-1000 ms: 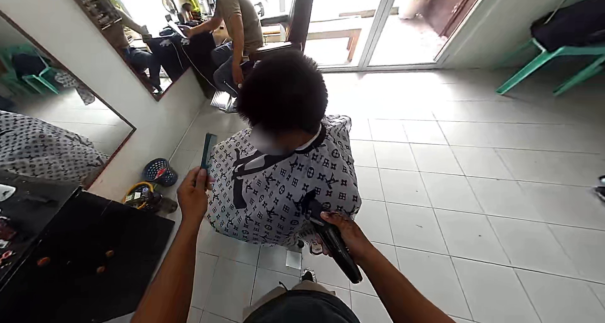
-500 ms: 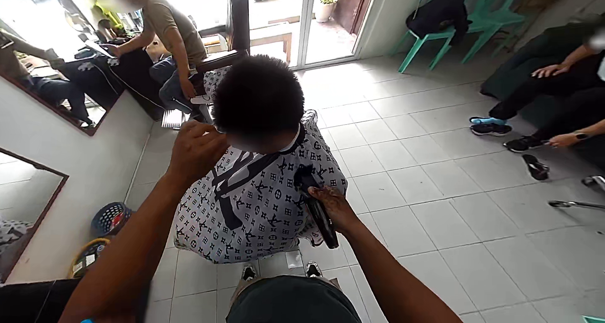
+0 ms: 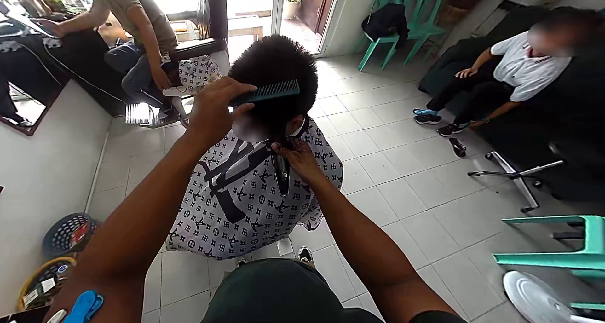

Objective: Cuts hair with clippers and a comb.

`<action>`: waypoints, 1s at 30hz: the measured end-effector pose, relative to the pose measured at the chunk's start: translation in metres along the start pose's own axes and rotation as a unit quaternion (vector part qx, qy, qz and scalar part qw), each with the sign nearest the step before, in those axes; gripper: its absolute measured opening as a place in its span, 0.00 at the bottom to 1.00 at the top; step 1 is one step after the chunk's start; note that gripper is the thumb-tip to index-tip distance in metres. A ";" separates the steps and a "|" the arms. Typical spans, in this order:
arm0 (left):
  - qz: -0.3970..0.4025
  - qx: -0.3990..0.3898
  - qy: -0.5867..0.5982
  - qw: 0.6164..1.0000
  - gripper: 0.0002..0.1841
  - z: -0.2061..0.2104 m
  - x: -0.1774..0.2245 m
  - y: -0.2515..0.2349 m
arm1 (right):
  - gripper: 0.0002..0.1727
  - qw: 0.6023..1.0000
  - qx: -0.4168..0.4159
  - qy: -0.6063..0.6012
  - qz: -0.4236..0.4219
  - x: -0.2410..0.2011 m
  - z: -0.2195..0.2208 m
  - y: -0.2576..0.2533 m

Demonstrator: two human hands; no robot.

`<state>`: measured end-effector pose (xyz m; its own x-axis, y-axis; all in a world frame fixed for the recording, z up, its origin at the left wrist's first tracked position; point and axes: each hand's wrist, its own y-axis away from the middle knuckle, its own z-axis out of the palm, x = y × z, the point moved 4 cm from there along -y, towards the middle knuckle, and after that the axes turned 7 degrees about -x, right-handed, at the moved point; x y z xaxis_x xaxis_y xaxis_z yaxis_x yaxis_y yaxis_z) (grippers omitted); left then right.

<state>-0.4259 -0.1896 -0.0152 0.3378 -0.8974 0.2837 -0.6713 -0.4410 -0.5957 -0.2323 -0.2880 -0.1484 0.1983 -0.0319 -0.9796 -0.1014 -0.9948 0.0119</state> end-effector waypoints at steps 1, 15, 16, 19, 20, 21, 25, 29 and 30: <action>-0.002 0.001 0.004 1.000 0.15 0.002 -0.001 0.001 | 0.17 1.000 0.000 -0.004 -0.008 -0.002 0.000 0.000; -0.028 0.023 0.032 0.999 0.15 0.020 0.001 0.013 | 0.17 0.999 -0.037 -0.014 0.014 0.004 -0.008 0.002; -0.035 0.018 0.035 0.999 0.15 0.021 0.000 0.013 | 0.17 0.998 -0.035 -0.040 -0.013 -0.002 -0.008 0.004; -0.052 0.008 0.040 0.998 0.15 0.026 -0.002 0.014 | 0.18 0.994 -0.043 -0.060 -0.076 -0.011 -0.010 0.008; -0.053 0.007 0.042 0.998 0.15 0.026 -0.002 0.015 | 0.18 0.997 -0.041 -0.037 -0.058 -0.010 -0.012 0.008; -0.055 0.005 0.042 0.998 0.15 0.026 -0.001 0.015 | 0.17 0.999 -0.037 -0.008 -0.024 -0.007 -0.014 0.007; -0.061 0.003 0.035 0.998 0.15 0.028 -0.001 0.016 | 0.15 0.997 -0.049 -0.052 -0.011 -0.006 -0.014 0.008; -0.059 0.001 0.031 0.998 0.15 0.030 -0.002 0.017 | 0.17 0.995 -0.045 -0.057 -0.072 -0.015 -0.015 0.011; -0.061 0.000 0.030 0.998 0.15 0.029 -0.002 0.018 | 0.16 0.998 -0.043 -0.027 -0.037 -0.011 -0.016 0.010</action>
<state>-0.4196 -0.1956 -0.0477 0.3777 -0.8358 0.3986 -0.6279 -0.5475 -0.5531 -0.2196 -0.2991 -0.1338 0.1495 0.0459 -0.9877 -0.0039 -0.9989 -0.0470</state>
